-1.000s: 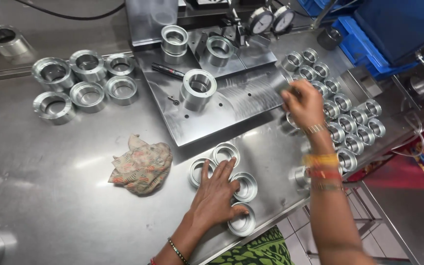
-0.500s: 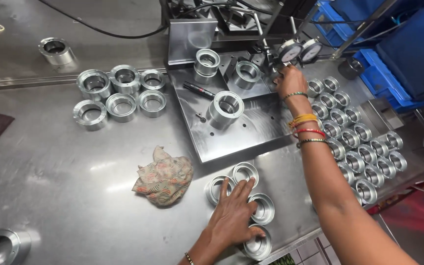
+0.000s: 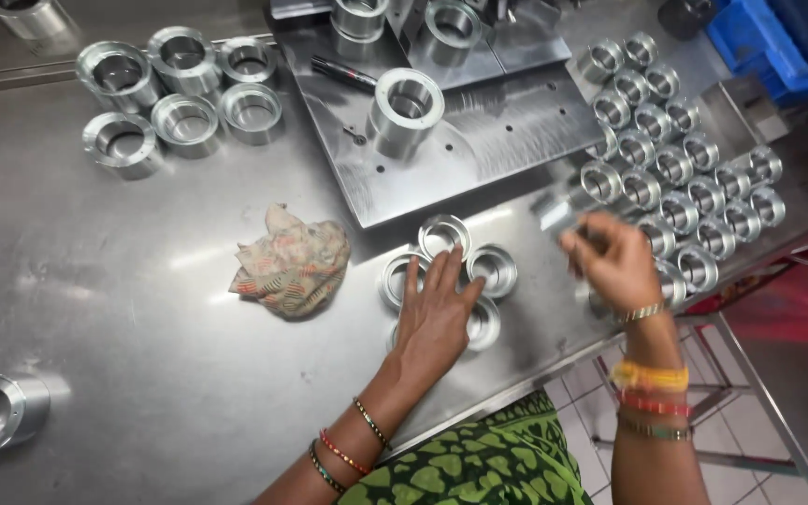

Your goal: Clean and inspect industrial metal rings on a stainless steel workstation.

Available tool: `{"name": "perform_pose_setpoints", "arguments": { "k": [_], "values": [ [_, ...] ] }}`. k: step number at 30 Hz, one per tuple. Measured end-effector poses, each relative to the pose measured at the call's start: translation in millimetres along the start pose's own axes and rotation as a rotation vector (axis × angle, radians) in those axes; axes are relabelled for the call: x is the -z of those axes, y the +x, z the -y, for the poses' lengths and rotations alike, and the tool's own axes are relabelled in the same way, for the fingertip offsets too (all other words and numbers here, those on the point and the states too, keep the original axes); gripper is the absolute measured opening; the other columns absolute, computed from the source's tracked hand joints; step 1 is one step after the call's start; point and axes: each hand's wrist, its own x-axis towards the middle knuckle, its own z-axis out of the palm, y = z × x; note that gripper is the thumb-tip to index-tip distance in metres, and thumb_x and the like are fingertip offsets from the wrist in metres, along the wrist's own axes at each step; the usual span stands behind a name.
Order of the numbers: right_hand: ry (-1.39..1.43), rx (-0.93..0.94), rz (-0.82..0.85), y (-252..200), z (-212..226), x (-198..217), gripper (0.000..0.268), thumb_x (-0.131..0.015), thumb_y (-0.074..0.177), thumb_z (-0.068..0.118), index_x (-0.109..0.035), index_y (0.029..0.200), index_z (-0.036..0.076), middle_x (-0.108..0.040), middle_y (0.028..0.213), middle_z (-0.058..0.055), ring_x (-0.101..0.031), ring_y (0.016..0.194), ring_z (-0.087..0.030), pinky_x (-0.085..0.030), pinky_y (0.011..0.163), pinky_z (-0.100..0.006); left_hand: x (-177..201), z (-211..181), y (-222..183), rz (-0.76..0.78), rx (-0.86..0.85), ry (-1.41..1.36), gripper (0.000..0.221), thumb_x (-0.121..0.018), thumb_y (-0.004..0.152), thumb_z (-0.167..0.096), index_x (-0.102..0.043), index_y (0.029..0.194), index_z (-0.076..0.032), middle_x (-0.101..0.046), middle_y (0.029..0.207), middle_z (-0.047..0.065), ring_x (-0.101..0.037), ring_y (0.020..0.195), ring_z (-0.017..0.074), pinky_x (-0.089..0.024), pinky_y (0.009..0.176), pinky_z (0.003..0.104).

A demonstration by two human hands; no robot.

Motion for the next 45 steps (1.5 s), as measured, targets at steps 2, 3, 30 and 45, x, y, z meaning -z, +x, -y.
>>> {"name": "perform_pose_setpoints", "arguments": {
  "k": [2, 3, 30, 45],
  "values": [
    [-0.18, 0.205, -0.058, -34, -44, -4, 0.021, -0.078, 0.087, 0.013, -0.074, 0.105, 0.002, -0.072, 0.09, -0.014, -0.067, 0.068, -0.024, -0.054, 0.061, -0.037, -7, -1, 4, -0.028, -0.006, 0.122, 0.057, -0.06, 0.077, 0.003, -0.066, 0.132, -0.012, -0.039, 0.155, 0.027, -0.035, 0.145, 0.0388, -0.013, 0.119, 0.063],
    [-0.176, 0.188, -0.069, -46, -45, -13, 0.021, -0.078, 0.087, 0.013, -0.074, 0.105, 0.002, -0.072, 0.09, -0.014, -0.067, 0.068, -0.024, -0.054, 0.061, -0.037, -7, -1, 4, -0.012, -0.019, 0.122, 0.057, -0.06, 0.077, 0.003, -0.066, 0.132, -0.012, -0.039, 0.155, 0.027, -0.035, 0.145, 0.0388, -0.013, 0.119, 0.063],
    [0.317, -0.181, -0.06, -1, -55, 49, 0.015, -0.072, 0.096, 0.015, -0.072, 0.103, 0.002, -0.065, 0.072, -0.003, -0.052, 0.052, -0.015, -0.037, 0.045, -0.03, 12, -32, 18, 0.14, 0.159, 0.121, 0.083, -0.068, 0.068, -0.04, -0.052, 0.141, -0.006, -0.013, 0.159, 0.037, -0.008, 0.15, 0.048, 0.001, 0.108, 0.082],
    [-0.347, 0.8, -0.248, 240, 55, -48, 0.018, -0.072, 0.085, -0.005, -0.072, 0.104, -0.001, -0.068, 0.096, -0.017, -0.069, 0.087, -0.035, -0.054, 0.077, -0.044, 16, -5, 9, 0.231, 0.108, -0.017, 0.097, -0.071, 0.057, -0.019, -0.046, 0.15, -0.013, -0.008, 0.163, 0.034, -0.003, 0.156, 0.0414, 0.009, 0.114, 0.074]
  ]
}}
